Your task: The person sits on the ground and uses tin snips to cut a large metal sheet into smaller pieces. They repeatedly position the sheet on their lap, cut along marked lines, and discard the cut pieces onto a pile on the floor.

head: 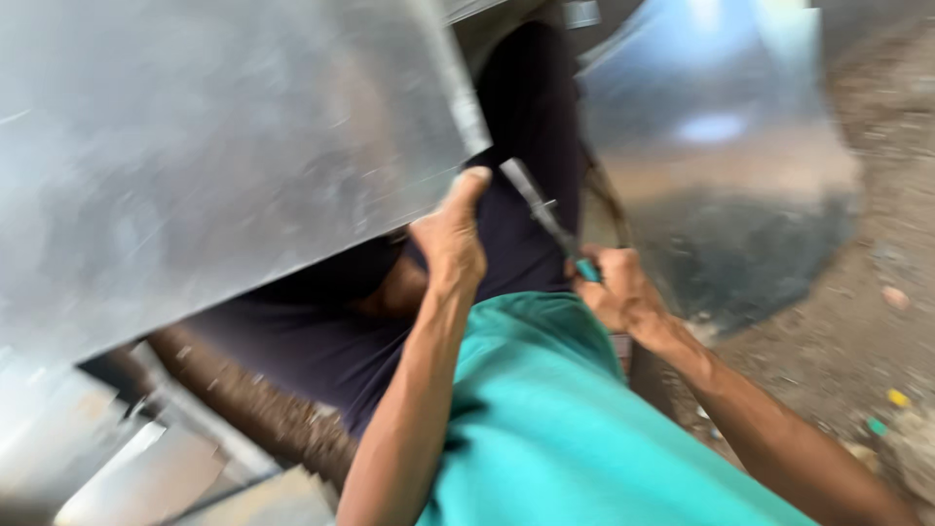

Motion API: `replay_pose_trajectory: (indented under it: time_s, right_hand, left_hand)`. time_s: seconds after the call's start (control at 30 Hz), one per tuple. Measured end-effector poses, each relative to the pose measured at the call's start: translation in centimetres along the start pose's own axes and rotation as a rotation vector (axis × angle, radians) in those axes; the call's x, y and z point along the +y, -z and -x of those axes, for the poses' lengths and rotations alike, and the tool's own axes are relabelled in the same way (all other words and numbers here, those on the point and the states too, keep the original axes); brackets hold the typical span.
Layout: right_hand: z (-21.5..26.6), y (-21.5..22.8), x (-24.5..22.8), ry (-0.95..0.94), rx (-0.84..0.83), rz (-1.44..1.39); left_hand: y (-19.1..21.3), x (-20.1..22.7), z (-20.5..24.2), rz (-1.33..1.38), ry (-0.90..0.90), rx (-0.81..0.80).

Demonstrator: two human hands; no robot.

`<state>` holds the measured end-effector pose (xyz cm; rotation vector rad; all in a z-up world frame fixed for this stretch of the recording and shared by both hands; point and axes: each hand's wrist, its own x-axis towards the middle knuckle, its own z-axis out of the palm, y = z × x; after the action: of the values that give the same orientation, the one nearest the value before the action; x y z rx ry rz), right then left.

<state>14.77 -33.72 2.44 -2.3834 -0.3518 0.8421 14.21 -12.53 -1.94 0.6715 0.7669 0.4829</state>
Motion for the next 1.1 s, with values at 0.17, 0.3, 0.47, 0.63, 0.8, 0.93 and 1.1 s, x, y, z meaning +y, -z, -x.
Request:
replay_pose_trajectory:
  time_s: [0.17,0.3,0.47,0.63,0.8,0.93,1.1]
  right_hand:
    - [-0.1,-1.5,-2.0,-0.141,-0.133,-0.009]
    - [-1.2,-3.5,-1.6,-0.107,-0.161,-0.05]
    - [-1.5,-7.5,2.4,-0.048,-0.118,-0.099]
    - [-2.1,-11.9,8.1,0.176,0.242,0.189]
    - [-2.1,-12.8,12.5,0.014,-0.052,-0.636]
    - [-3.1,-12.1,10.4,-0.132,-0.258,-1.24]
    - [-2.0,-8.9,5.9,-0.114,-0.076,-0.984]
  left_hand:
    - [4.8,4.5,0.2,-0.026,0.147,-0.207]
    - [7.1,9.1,-0.5,0.075,0.105,-0.013]
    - [3.4,4.0,5.0,-0.017,0.282,-0.114]
    - [-2.3,-2.6,8.1,-0.438,0.537,-0.469]
    - [-8.4,-8.2,7.4,-0.555,0.54,-0.975]
    - [-11.1,-8.6,8.5,-0.884,0.525,-1.041]
    - [-5.1,-0.2,5.6,-1.145,-0.504,-0.636]
